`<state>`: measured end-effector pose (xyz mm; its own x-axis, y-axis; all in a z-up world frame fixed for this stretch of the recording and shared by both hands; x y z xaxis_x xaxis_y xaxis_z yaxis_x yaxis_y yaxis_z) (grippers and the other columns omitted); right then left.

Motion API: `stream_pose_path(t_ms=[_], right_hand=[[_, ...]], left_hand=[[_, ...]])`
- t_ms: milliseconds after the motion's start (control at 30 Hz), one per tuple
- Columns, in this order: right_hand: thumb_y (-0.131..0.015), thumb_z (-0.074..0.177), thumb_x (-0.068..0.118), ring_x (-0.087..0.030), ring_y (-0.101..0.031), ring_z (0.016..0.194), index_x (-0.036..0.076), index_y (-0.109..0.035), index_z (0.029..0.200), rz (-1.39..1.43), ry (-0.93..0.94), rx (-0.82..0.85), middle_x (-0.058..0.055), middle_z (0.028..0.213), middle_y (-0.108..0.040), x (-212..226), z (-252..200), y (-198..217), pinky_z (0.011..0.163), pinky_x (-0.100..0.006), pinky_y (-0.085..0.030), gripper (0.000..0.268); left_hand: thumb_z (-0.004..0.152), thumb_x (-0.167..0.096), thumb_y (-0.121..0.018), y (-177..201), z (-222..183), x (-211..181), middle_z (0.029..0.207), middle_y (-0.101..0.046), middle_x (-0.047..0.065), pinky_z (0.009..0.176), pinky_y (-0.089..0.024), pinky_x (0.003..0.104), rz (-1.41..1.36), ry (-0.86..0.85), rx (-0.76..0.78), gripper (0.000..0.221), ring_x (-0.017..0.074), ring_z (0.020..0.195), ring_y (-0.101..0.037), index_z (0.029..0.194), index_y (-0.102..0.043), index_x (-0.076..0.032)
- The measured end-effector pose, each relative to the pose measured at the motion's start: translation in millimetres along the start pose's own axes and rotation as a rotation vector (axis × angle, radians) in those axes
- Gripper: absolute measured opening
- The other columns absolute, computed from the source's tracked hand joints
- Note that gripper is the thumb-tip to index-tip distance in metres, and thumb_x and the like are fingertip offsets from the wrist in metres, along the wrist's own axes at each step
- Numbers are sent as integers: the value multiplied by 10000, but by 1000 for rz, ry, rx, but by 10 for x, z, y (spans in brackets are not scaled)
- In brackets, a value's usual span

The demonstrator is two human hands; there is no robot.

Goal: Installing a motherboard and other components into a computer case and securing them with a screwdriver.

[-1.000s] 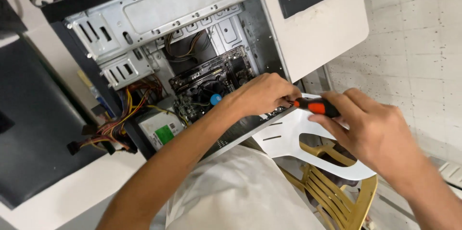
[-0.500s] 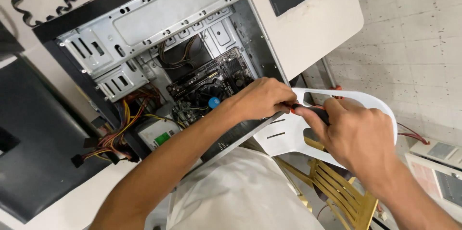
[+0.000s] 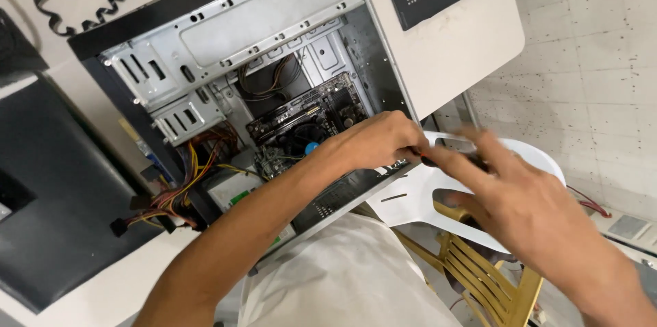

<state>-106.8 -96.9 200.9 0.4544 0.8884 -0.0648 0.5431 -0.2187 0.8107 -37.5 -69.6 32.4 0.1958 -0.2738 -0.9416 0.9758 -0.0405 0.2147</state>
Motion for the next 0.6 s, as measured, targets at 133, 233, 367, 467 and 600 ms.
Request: stream_pose_path(t_ms=[133,233,367,467,600], right_hand=[[-623,815,268,-161,-532,633,114,-548,920,-143,212,-360,-7,836,-533,-137,-63,-201,465,-341,-454,201],[-541,871,592,-253,-470,427,123,-503,694,-277,24,-380,-17,530,-507,-197,-57,-330,394,-379,-369,503],[-618,753,397,-153,-613,700,305,-483,1211,-191,219,-140,77,1134,-506,54,-88,-19,346,-380,-550,486],[-578,816,234,-207,-611,649,187,-520,1196,-241,263,-235,18,1135,-541,-15,-128,-100,383,-387,-531,387],[-568,878,273,-176,-542,467,130,-551,1159,-368,330,-392,-30,952,-565,11,-143,-158,323,-320,-441,315]], left_hand=[[711,-49,-612,-34,-30,-26,721,-570,3,541,-421,349,104,67,55,131,189,642,-550,805,-567,-128],[689,-111,-750,-41,-30,-1,820,-640,12,599,-493,348,74,-40,-38,246,193,727,-638,889,-608,-117],[735,-47,-685,1,-10,-9,709,-667,35,592,-487,320,54,-25,13,68,183,688,-648,755,-633,-84],[748,-12,-678,30,-17,-51,723,-683,57,611,-516,311,73,30,48,57,181,695,-660,746,-651,-63],[759,-32,-674,81,-30,-86,717,-685,54,598,-504,294,15,75,55,29,165,678,-663,761,-653,-52]])
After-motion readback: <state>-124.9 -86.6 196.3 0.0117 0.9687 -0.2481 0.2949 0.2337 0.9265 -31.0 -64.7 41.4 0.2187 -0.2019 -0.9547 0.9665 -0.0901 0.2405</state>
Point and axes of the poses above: each hand's wrist, its own z-axis towards the middle knuckle, its own y-axis out of the back of the hand, x = y × z, the point moved 4 cm from there along z, towards the middle knuckle
